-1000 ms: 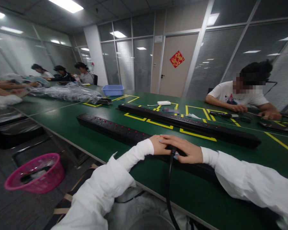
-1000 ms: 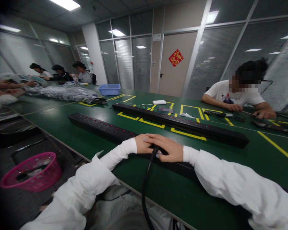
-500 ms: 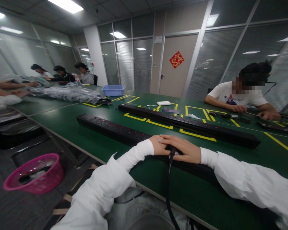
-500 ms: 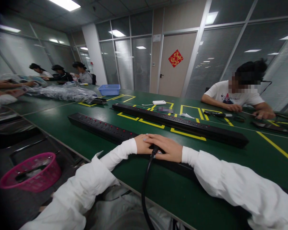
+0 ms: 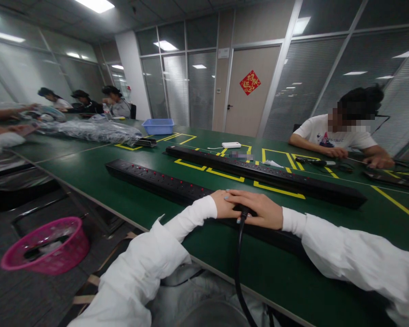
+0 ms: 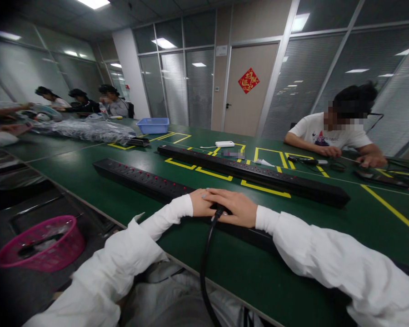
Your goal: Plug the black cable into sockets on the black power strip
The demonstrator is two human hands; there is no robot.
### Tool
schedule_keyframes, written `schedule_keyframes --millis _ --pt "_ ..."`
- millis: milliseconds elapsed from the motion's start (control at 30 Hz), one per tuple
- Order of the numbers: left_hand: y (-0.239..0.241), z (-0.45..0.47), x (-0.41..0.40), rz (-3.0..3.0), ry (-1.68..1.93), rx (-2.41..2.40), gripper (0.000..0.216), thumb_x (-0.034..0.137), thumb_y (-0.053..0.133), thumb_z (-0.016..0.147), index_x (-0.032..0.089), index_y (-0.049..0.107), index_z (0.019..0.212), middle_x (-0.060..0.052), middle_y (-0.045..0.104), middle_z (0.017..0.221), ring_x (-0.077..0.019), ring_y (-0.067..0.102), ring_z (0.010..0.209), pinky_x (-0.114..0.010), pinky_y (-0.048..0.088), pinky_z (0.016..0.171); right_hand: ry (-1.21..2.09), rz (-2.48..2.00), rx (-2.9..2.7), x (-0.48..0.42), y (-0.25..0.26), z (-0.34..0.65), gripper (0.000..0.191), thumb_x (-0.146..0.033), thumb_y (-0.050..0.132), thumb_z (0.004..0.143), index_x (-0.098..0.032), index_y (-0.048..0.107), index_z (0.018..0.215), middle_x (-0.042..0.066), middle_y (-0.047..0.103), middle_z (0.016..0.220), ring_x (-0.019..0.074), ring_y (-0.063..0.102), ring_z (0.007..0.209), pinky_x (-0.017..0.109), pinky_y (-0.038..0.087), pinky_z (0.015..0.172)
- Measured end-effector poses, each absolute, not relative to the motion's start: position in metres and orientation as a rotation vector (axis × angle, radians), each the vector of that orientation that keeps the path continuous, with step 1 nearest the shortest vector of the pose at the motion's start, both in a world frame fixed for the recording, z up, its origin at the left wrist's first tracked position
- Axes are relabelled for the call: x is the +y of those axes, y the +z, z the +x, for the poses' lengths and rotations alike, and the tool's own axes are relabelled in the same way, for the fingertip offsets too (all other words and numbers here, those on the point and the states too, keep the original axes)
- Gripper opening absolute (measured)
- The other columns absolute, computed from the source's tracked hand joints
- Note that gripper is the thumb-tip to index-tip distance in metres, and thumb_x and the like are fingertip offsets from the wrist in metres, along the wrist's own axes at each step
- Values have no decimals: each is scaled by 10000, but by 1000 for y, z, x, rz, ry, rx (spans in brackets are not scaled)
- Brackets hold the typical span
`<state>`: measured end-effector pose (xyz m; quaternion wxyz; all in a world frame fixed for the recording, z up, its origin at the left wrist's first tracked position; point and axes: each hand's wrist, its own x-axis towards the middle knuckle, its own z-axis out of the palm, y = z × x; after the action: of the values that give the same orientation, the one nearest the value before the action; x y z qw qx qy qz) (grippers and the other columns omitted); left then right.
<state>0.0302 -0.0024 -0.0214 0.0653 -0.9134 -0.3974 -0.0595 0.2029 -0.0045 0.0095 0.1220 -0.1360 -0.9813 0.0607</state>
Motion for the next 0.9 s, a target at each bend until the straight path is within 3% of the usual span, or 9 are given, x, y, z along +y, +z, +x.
schedule_keyframes --millis 333,600,900 --pt "-22 30 -2 -2743 -94 -1180 512 533 264 796 147 580 911 -110 588 982 -246 543 916 -342 428 768 -37 -481 -2798 -9 9 199 520 -446 432 776 -208 349 1230 94 409 1243 214 400 1121 339 372 873" --pt "-17 29 -1 -2749 -54 -1141 426 467 284 814 145 531 944 -124 586 966 -262 573 836 -365 455 686 -178 -647 -2670 -12 4 192 496 -504 394 767 -160 448 1121 112 557 1028 208 519 928 316 391 773" --pt "-13 31 -3 -2738 1 -1203 337 419 336 797 150 521 881 -110 601 876 -259 592 753 -378 465 636 -233 -829 -2699 -14 9 195 485 -541 345 781 -170 482 1061 97 578 930 194 527 857 292 373 713"
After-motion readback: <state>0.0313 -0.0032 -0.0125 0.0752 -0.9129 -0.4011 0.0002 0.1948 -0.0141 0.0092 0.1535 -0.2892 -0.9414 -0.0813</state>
